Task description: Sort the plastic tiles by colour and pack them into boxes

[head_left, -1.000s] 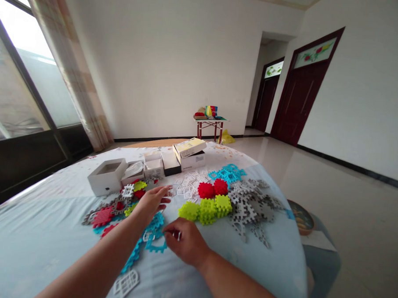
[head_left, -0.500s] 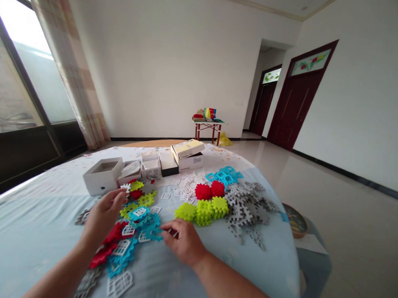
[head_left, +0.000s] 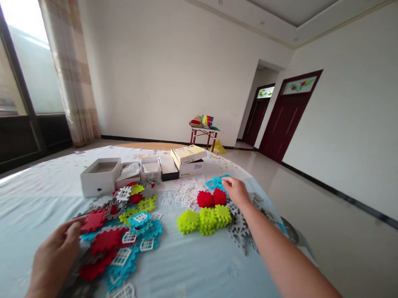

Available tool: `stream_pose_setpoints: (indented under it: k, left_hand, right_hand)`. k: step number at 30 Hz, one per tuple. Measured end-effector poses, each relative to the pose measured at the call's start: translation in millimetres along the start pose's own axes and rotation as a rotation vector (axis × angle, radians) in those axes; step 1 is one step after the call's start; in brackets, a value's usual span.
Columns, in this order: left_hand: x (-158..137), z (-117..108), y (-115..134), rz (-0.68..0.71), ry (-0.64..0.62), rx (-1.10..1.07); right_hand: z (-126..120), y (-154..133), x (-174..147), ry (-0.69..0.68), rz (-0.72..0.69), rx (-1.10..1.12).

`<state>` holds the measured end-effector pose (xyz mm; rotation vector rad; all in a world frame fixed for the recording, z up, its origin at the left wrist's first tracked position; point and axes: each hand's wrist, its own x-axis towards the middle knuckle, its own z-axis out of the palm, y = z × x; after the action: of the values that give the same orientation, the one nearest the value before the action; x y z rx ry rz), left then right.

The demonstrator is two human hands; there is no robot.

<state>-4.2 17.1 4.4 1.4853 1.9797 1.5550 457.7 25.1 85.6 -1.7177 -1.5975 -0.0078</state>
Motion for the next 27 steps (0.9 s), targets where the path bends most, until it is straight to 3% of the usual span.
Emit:
stream_pose_setpoints:
  k: [3, 6, 11, 18, 22, 27]
  left_hand:
    - [1.0, -1.0, 1.7, -0.098, -0.031, 0.045]
    - [0.1, -2.1, 2.0, -0.086, -0.040, 0.028]
    - [1.9, 1.5, -1.8, -0.091, -0.046, 0.056]
    - [0.7, 4.4, -1.9, -0.134, -0.049, -0.021]
    - [-2.6, 5.0, 0.6, -0.145, -0.052, -0.062]
    - [-4.3, 4.3, 3.2, -0.144, -0.029, -0.099]
  right_hand:
    - [-1.4, 23.1, 17.9, 0.044, 0.057, -0.134]
    - [5.2, 36.5, 21.4, 0.042, 0.096, -0.232]
    - [11.7, 34.4, 14.9, 0.032, 0.052, -0.284]
    - [22.9, -29.3, -10.3, -0.008, -0.228, -0.130]
    - [49.3, -80.7, -50.9, -0.186, -0.422, 0.122]
    - [93.1, -124.4, -94.7, -0.390, -0.529, 0.255]
